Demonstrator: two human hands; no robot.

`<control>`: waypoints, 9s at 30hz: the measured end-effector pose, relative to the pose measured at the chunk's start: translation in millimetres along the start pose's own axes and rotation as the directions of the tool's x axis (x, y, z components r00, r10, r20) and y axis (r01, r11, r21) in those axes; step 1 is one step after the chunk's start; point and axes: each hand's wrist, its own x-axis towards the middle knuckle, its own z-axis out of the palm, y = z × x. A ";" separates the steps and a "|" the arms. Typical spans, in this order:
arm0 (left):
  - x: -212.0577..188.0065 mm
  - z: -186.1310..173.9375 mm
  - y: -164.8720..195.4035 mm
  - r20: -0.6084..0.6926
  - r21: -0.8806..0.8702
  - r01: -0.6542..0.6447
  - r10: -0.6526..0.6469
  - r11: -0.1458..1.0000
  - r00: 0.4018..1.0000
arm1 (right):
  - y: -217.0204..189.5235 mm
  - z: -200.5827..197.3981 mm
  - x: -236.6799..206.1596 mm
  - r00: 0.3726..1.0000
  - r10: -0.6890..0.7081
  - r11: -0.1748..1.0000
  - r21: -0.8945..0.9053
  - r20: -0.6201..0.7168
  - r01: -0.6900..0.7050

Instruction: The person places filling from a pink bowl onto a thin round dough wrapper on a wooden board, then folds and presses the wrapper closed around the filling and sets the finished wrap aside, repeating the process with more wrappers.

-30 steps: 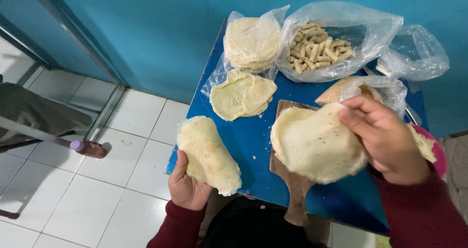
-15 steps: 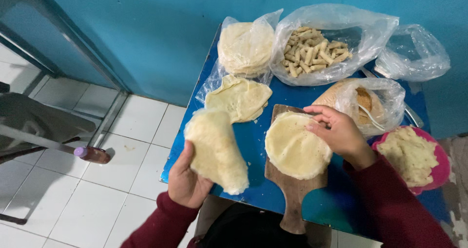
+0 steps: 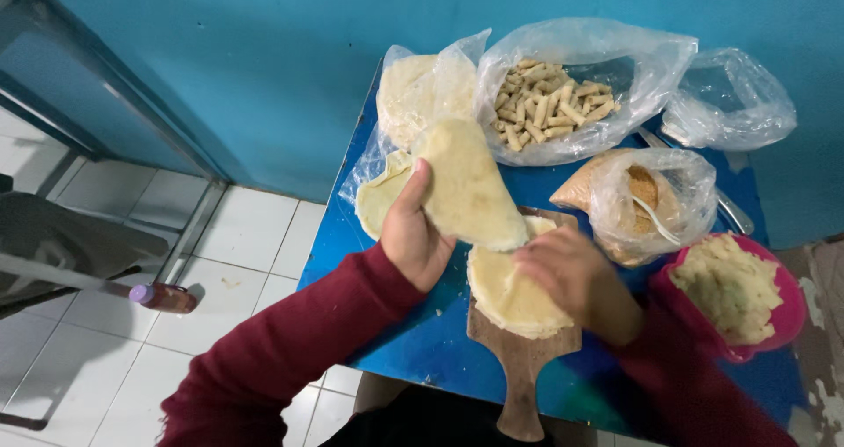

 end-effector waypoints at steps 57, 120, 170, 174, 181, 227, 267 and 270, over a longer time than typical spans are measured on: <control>-31.3 -2.3 -58.1 0.102 0.220 0.328 -0.356 0.919 0.929 | -23.5 1.5 -9.1 0.835 0.535 0.766 0.491 -0.129 -0.416; 18.5 -34.6 -15.2 -0.090 0.015 -0.009 0.011 1.000 0.996 | 0.2 4.0 15.1 0.900 0.340 0.940 0.123 -0.272 -0.318; -20.0 -20.1 -57.3 0.235 0.480 0.011 -0.141 0.877 0.962 | -15.7 22.8 -16.3 0.833 0.546 0.771 0.443 -0.091 -0.457; -20.9 -19.0 -54.0 0.203 0.418 0.105 -0.205 0.902 0.957 | -6.2 16.5 -18.4 0.755 0.626 0.688 0.594 -0.195 -0.417; -12.3 -13.6 -43.2 0.150 0.239 0.191 -0.231 0.952 0.961 | 15.8 -0.2 -9.1 0.655 0.748 0.000 0.988 0.103 -0.156; 34.9 -45.6 2.5 -0.113 0.172 -0.028 0.048 0.985 0.992 | 15.8 0.7 14.4 0.842 0.535 0.732 0.535 -0.067 -0.423; 37.2 -65.3 -10.4 -0.136 0.344 -0.062 0.116 0.937 0.984 | -25.6 10.5 42.4 0.960 0.072 0.997 -0.017 -0.270 -0.079; 35.0 -57.4 -8.9 -0.134 0.287 -0.056 0.098 0.956 0.986 | -29.2 8.0 42.3 0.975 0.040 0.996 -0.068 -0.221 -0.057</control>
